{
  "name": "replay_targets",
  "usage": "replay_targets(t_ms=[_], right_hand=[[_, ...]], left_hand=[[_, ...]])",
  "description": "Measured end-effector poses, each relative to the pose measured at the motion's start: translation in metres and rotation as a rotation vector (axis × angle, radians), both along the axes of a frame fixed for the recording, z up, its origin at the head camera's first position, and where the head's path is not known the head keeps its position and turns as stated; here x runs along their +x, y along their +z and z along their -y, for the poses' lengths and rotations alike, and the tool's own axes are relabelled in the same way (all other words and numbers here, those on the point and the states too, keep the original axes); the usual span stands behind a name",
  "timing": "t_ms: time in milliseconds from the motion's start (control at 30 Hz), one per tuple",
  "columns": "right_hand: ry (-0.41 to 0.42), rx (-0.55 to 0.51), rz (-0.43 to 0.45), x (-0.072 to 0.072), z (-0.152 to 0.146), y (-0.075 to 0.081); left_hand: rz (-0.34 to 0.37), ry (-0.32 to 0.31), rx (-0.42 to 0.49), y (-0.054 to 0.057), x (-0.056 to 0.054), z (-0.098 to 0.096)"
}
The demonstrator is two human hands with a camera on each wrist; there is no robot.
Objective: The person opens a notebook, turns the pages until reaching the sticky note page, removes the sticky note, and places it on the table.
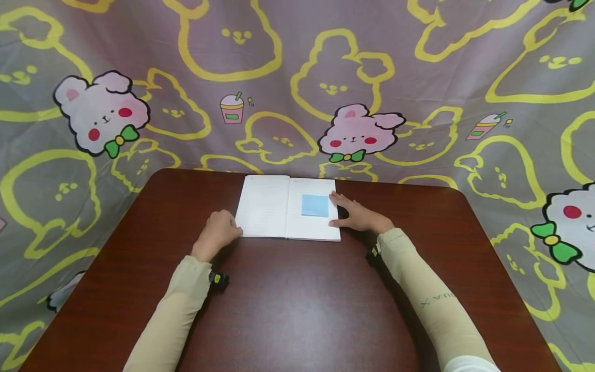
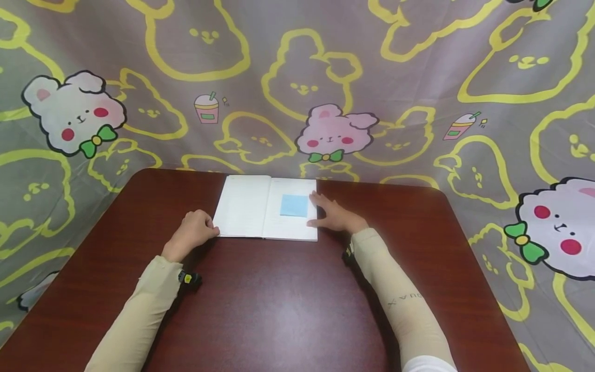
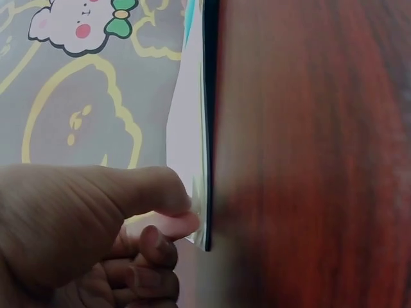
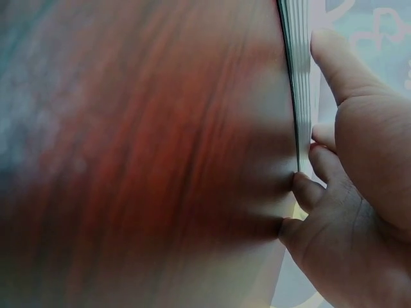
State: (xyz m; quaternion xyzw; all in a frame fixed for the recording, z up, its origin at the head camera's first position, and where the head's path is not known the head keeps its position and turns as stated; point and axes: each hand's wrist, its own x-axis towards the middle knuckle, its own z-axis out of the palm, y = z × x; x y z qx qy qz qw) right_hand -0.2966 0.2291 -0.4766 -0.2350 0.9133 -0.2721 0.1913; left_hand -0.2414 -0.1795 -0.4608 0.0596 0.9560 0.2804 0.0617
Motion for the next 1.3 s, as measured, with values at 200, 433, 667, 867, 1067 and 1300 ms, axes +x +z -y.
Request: replay_targets(t_ms=[200, 433, 667, 867, 1067, 1300], right_hand=[[0.007, 0.001, -0.004, 0.0, -0.001, -0.001], [0.005, 0.007, -0.004, 0.001, -0.001, -0.001], [0.008, 0.005, -0.003, 0.0, -0.002, 0.0], [0.015, 0.002, -0.007, 0.001, -0.001, 0.001], [0.008, -0.005, -0.004, 0.001, -0.001, 0.001], [0.007, -0.009, -0.001, -0.001, -0.002, -0.002]], left_hand=[[0.047, 0.017, 0.007, 0.005, 0.002, 0.001], [-0.038, 0.04, -0.048, 0.005, 0.006, -0.003], [-0.249, -0.052, -0.245, 0.006, -0.001, -0.026], [-0.386, -0.24, -0.259, 0.005, -0.02, -0.058], [-0.264, -0.397, -0.224, 0.0, -0.042, -0.084], [-0.13, -0.405, -0.249, -0.01, -0.059, -0.09]])
